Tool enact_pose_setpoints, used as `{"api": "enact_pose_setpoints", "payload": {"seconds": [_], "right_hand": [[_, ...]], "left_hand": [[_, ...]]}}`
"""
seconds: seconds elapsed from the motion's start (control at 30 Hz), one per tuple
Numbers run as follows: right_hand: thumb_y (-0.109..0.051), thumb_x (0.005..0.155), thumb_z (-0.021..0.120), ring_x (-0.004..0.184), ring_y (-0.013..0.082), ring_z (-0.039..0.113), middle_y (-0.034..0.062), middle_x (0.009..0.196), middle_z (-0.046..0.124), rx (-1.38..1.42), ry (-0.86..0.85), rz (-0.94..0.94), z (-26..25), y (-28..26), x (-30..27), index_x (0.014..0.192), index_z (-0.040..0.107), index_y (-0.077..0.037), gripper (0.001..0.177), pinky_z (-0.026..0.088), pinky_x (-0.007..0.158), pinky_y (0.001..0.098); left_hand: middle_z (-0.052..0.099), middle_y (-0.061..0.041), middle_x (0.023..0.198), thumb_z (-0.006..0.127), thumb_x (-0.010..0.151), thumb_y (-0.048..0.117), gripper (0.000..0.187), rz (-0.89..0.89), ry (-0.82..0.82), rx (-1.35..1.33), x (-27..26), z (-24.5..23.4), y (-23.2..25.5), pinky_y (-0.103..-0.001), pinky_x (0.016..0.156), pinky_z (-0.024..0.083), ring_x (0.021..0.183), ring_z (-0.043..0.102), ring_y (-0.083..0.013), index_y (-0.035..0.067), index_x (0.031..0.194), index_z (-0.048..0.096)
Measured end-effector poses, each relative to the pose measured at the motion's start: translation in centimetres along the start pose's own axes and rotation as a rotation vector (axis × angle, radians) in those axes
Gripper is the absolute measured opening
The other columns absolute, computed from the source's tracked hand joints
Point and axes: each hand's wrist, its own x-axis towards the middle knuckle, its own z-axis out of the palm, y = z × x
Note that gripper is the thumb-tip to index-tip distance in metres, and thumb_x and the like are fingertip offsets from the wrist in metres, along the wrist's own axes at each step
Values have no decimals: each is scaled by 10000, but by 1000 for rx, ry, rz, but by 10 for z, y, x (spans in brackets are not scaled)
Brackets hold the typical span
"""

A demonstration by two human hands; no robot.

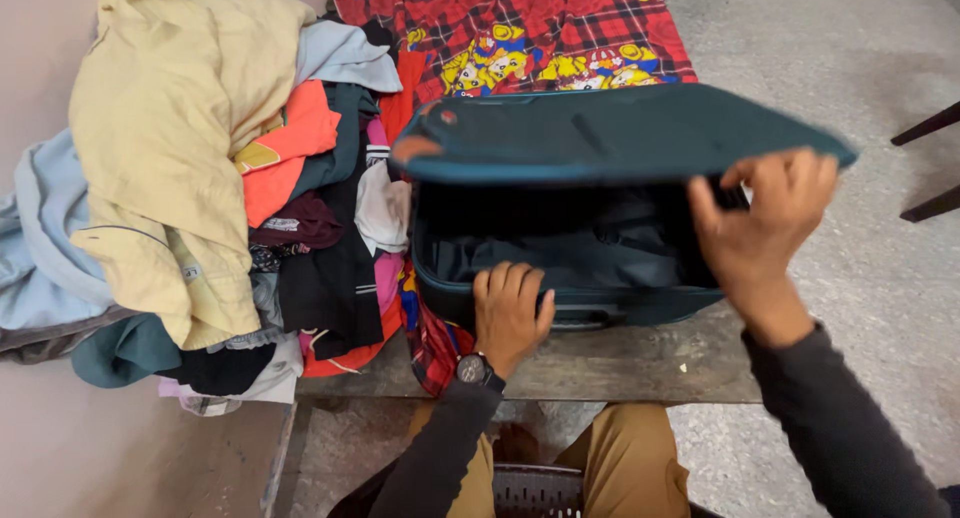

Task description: The person zips up a green suitcase, unzips it to check the inside, and then buttons and folds a yellow shirt on their lap.

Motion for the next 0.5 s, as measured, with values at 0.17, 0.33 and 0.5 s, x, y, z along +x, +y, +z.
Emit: {"api": "enact_pose_setpoints", "payload": {"seconds": [0.17, 0.33, 0.5], "right_hand": [[-97, 848, 825, 1113, 305, 486, 104, 1081, 521, 0, 52, -50, 38, 11, 58, 1014, 571, -94, 304, 371, 976, 460], [-73, 841, 778, 1394, 368, 397, 184, 1436, 437, 78, 82, -113, 75, 2, 105, 1392, 502, -16, 619, 365, 1139, 486], [-163, 842, 811, 1402, 480, 355, 290, 1486, 406, 39, -3, -159, 136, -10, 135, 1449, 465, 68, 736, 362, 1030, 530]], "left_hand": [[530, -79, 824, 693, 860, 305, 242, -26, -104, -24, -10, 7, -4, -453, 842, 388, 832, 515, -283, 111, 795, 564], [527, -65, 812, 688, 855, 305, 238, -13, -77, -34, -19, 10, -5, -449, 853, 395, 826, 518, -271, 119, 785, 557], [523, -63, 807, 697, 842, 309, 231, -5, -34, -47, -18, 15, -8, -449, 875, 412, 837, 544, -273, 121, 797, 572]]}}
